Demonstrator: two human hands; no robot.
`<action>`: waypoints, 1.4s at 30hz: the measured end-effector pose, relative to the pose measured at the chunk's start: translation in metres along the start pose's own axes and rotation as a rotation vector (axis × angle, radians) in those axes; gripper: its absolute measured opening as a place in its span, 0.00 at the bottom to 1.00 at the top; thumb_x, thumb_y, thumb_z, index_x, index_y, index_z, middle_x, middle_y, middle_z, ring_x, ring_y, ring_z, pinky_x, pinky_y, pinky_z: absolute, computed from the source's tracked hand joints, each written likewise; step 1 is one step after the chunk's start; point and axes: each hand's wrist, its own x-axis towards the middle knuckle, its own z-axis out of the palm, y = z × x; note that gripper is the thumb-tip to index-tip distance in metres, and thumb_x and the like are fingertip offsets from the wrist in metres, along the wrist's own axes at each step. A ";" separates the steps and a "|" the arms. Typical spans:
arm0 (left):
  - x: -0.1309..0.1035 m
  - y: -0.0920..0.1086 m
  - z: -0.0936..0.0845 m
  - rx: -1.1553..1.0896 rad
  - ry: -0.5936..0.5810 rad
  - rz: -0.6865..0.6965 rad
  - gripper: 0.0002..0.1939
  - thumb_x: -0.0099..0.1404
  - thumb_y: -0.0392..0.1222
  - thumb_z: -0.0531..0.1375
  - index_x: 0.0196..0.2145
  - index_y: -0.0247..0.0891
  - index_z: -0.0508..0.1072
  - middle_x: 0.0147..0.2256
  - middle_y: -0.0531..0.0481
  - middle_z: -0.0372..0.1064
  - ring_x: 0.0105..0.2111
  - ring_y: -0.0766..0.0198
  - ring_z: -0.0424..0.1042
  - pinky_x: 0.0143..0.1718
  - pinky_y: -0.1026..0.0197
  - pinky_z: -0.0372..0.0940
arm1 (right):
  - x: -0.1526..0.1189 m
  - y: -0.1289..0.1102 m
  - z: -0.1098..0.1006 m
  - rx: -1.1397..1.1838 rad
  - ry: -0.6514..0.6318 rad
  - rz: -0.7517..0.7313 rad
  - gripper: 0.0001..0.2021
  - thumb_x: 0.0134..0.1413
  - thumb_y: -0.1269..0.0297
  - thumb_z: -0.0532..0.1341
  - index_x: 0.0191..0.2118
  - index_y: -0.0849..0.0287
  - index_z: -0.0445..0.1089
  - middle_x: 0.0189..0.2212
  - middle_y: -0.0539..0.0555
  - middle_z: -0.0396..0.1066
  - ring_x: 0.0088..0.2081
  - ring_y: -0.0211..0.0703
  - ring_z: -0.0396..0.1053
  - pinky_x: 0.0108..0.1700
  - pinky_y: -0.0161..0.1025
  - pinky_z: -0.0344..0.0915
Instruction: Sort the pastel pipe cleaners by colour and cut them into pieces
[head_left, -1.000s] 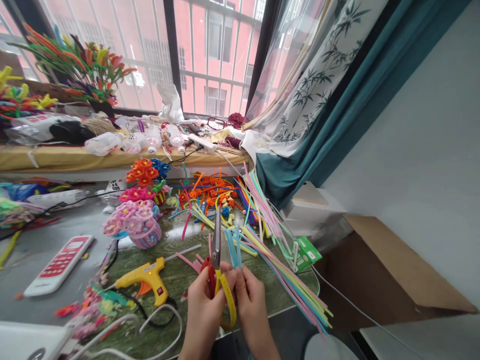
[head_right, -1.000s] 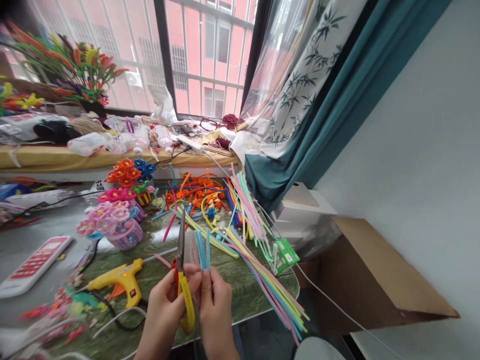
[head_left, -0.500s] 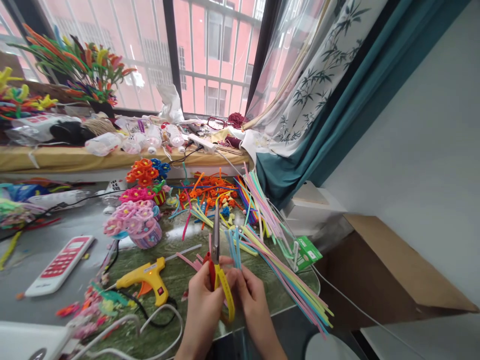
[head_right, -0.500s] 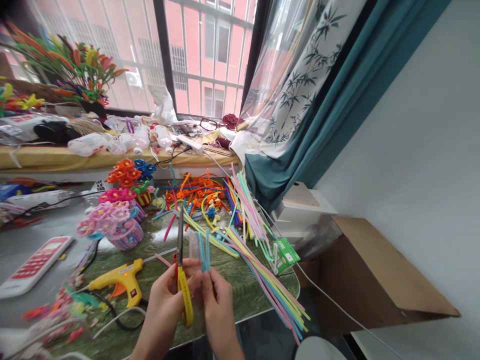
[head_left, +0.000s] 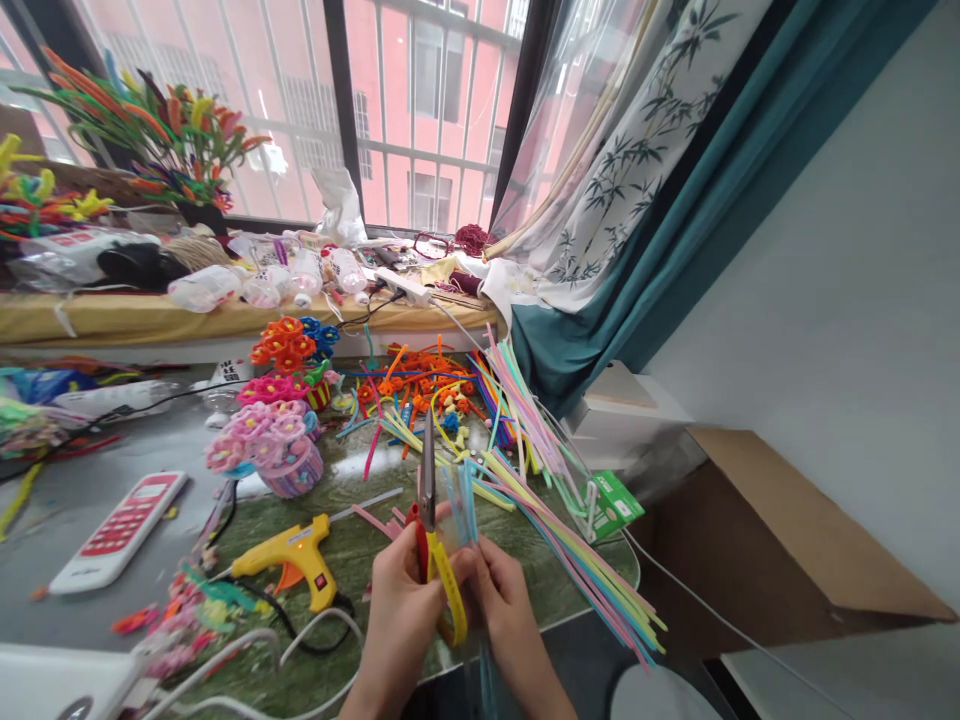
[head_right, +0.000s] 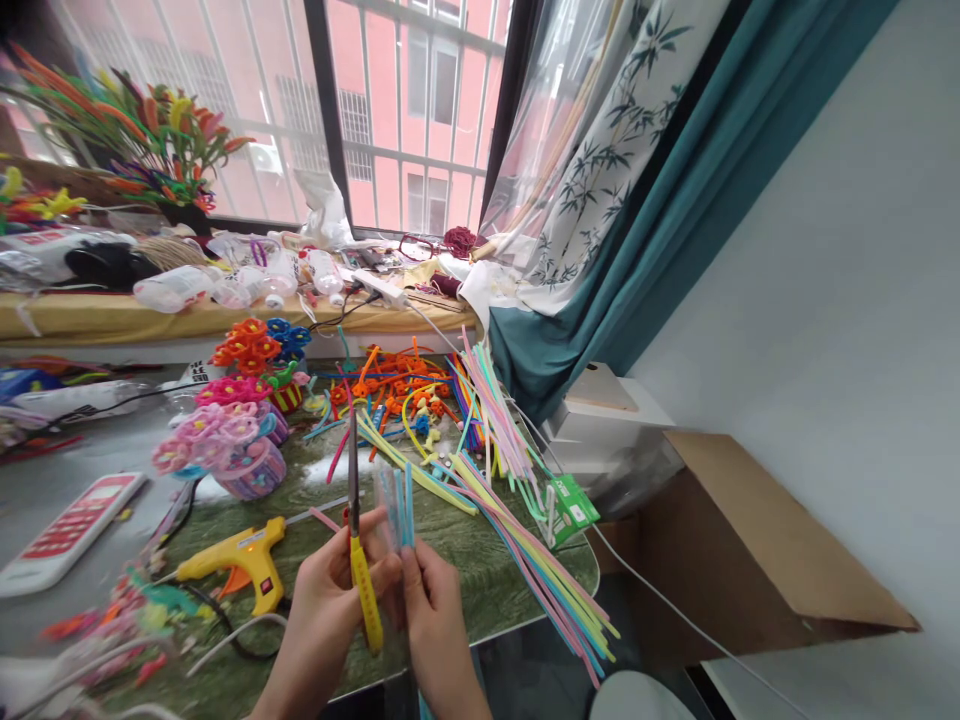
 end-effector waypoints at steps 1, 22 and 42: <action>0.000 -0.001 0.000 -0.015 -0.006 -0.010 0.27 0.36 0.34 0.74 0.39 0.36 0.78 0.20 0.61 0.65 0.22 0.69 0.65 0.25 0.70 0.64 | 0.000 0.000 0.000 0.013 0.010 0.001 0.24 0.55 0.42 0.59 0.24 0.60 0.66 0.21 0.47 0.58 0.26 0.38 0.55 0.29 0.34 0.56; 0.002 0.002 0.003 0.068 -0.012 -0.037 0.23 0.46 0.51 0.72 0.35 0.35 0.72 0.16 0.59 0.66 0.16 0.69 0.64 0.18 0.68 0.59 | -0.002 0.000 -0.007 -0.210 -0.058 -0.083 0.26 0.60 0.41 0.54 0.30 0.60 0.75 0.19 0.49 0.62 0.23 0.39 0.54 0.24 0.34 0.52; -0.001 0.009 0.008 0.005 0.040 -0.042 0.23 0.43 0.50 0.73 0.31 0.35 0.71 0.15 0.61 0.64 0.14 0.71 0.62 0.15 0.69 0.59 | -0.002 0.000 -0.004 -0.250 -0.128 -0.061 0.26 0.64 0.44 0.49 0.49 0.56 0.74 0.29 0.53 0.72 0.31 0.44 0.64 0.35 0.36 0.59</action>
